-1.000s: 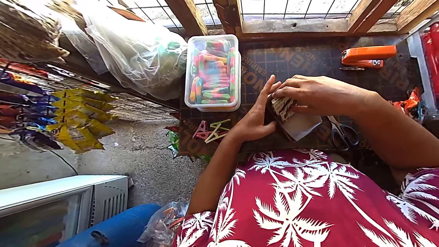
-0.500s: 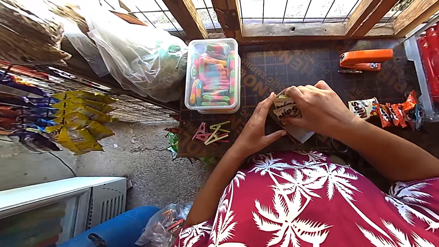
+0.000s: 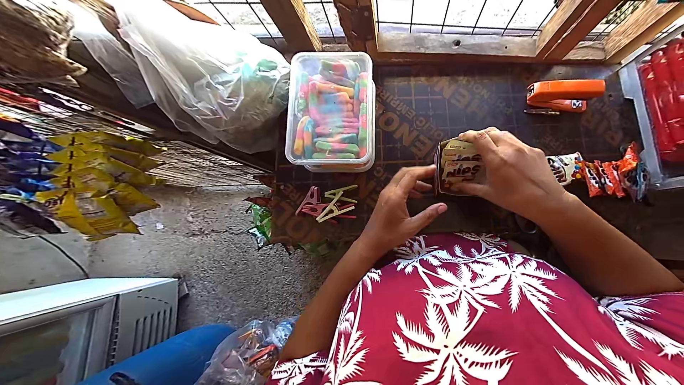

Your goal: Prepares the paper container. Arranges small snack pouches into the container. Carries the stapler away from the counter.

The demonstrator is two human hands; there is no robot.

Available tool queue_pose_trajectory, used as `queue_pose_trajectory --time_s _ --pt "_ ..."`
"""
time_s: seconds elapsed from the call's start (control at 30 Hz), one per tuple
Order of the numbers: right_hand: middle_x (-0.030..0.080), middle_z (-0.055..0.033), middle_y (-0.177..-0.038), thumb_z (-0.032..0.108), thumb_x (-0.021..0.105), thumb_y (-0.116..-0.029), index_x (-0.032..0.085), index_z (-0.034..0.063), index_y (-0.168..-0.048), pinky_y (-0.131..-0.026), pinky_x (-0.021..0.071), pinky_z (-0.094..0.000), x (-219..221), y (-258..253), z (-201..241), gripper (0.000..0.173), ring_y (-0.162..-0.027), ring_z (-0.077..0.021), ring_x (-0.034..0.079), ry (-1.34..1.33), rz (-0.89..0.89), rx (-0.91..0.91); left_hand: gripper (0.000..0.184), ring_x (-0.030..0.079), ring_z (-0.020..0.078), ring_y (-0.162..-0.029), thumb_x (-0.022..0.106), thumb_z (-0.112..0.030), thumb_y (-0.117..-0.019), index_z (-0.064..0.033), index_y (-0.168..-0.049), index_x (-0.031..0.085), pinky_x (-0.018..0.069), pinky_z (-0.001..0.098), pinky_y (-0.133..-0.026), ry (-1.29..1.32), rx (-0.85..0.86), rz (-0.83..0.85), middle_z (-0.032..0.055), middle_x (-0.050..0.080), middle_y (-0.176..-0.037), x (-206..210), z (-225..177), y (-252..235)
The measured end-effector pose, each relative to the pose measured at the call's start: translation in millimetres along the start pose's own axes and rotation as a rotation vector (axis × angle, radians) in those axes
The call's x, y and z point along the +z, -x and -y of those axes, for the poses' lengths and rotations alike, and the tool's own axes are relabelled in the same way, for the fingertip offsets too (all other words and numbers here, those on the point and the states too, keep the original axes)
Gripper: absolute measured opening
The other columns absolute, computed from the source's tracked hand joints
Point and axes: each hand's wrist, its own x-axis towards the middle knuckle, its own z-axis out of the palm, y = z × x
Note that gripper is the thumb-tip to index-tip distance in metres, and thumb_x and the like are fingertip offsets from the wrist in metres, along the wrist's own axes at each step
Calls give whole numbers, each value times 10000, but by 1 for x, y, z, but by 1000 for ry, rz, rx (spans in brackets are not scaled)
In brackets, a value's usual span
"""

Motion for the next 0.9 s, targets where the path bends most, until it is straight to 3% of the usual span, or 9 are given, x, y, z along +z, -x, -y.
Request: queue_pose_trajectory --time_s 0.1,0.23,0.33,0.4,0.53,0.63,0.77,0.83,0.9 --pt "653 -203 -1258 335 943 -707 540 105 -1453 -851 521 -560 -5 0 -4 879 -1139 -432 626 67 30 -38 676 617 234 -1208 789 -272 -883 39 -1422 526 560 346 -954 -27 64 -49 211 545 -1419 -4 8 -22" --pt "621 -231 -1198 285 945 -702 486 108 -1506 -781 534 -555 -3 -7 -5 943 -1047 -437 639 64 22 -26 920 459 249 -1419 863 -258 -806 56 -1521 377 419 373 -1157 45 86 124 226 434 -1537 -4 20 -55" --pt "596 -229 -1197 267 934 -720 521 56 -1465 -743 578 -514 4 -8 -9 877 -999 -404 660 -10 -54 -21 996 518 229 -1340 900 -286 -760 25 -1539 364 455 350 -1120 28 70 182 209 482 -1458 3 23 -63" --pt "574 -225 -1231 224 915 -756 552 21 -1420 -796 592 -481 5 -6 -11 783 -1028 -372 661 -115 -44 -38 1011 520 242 -1327 907 -310 -742 11 -1541 376 467 363 -1104 17 63 164 208 487 -1436 7 23 -62" --pt "561 -221 -1344 176 845 -836 560 -12 -1415 -960 564 -375 8 -3 -12 672 -1162 -297 631 -314 -31 -184 1084 477 333 -1324 881 -432 -723 -13 -1566 345 415 503 -1107 -29 64 93 219 480 -1428 14 26 -57" --pt "506 -235 -1431 169 792 -887 492 -23 -1466 -1031 527 -359 12 -7 -14 680 -1267 -302 579 -356 15 -227 1110 458 342 -1347 843 -481 -755 -19 -1590 276 377 576 -1106 -49 57 74 203 468 -1458 16 27 -56" --pt "416 -184 -1567 322 750 -934 484 65 -1506 -870 597 -431 -6 -4 -22 681 -1162 -289 648 -325 53 -133 965 483 290 -1341 781 -435 -831 4 -1553 313 388 516 -1132 15 83 85 182 512 -1431 17 30 -56" --pt "490 -165 -1517 317 645 -1012 547 69 -1456 -849 596 -442 -28 3 -39 518 -1065 -274 673 -286 25 -87 913 502 271 -1342 778 -378 -852 25 -1538 332 410 456 -1147 68 85 78 196 523 -1435 17 32 -55" --pt "601 -188 -1383 175 649 -1000 627 40 -1350 -920 567 -529 -49 16 -67 375 -1102 -345 668 -190 61 -41 868 520 248 -1331 774 -314 -871 39 -1533 336 438 400 -1136 93 85 68 204 524 -1433 16 33 -55"
